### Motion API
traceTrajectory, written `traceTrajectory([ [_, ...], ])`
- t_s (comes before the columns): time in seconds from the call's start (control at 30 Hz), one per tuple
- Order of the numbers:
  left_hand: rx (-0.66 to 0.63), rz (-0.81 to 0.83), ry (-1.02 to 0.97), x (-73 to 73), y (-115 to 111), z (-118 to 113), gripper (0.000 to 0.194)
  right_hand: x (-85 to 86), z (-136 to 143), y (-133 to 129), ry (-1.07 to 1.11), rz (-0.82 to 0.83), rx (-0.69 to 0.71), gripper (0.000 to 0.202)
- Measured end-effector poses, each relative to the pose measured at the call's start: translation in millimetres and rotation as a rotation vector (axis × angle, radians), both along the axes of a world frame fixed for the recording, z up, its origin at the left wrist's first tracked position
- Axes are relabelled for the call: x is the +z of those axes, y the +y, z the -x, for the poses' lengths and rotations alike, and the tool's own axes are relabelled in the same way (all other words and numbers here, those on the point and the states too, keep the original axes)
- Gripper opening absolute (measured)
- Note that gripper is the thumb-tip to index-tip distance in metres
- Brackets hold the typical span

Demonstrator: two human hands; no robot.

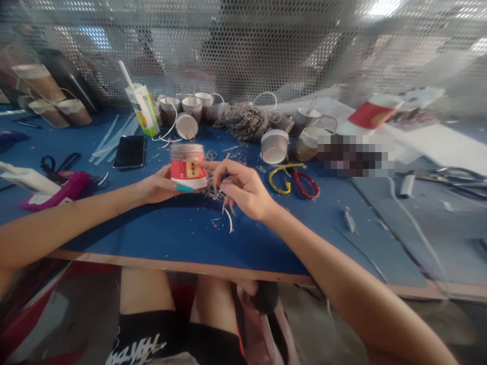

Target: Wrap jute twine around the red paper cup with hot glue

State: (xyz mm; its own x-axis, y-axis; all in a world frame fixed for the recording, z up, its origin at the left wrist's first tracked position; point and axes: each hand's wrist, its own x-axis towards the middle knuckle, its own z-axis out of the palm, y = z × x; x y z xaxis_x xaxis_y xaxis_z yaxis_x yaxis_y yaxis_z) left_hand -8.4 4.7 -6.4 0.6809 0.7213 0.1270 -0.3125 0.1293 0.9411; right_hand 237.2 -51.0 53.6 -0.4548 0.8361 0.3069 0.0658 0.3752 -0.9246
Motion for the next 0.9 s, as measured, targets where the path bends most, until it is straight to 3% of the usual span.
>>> traceTrajectory([
  [0.33, -0.002, 0.041, -0.006, 1.4, -0.4, 2.0, 0.060, -8.3, -4.7, 10.4, 0.193, -0.200, -0.358, 0.012],
  [0.43, -0.012, 0.049, -0.020, 1.8, -0.6, 0.7, 0.058, -11.0, -7.4, 9.3, 0.175, -0.225, -0.219, 0.011],
  [0.53, -0.003, 0.055, -0.017, 3.0, -1.6, -1.0, 0.058, -10.8, -7.9, 7.5, -0.036, -0.281, 0.060, 0.007],
  [0.63, 0.041, 0.047, -0.015, 4.8, -3.5, -3.8, 0.057, -8.9, -4.8, 4.5, -0.264, -0.398, 0.193, 0.010],
  [0.77, 0.148, 0.040, -0.006, 6.6, -5.5, -8.4, 0.057, -8.5, -3.2, 1.3, -0.325, -0.419, 0.212, 0.012],
  [0.83, 0.206, 0.053, 0.001, 6.7, -5.2, -8.9, 0.059, -7.1, -7.2, 2.8, -0.260, -0.430, 0.122, 0.008],
  [0.9, 0.246, 0.077, 0.009, 6.3, -4.1, -7.8, 0.061, -1.9, -14.8, 7.4, -0.242, -0.442, -0.061, 0.008],
])
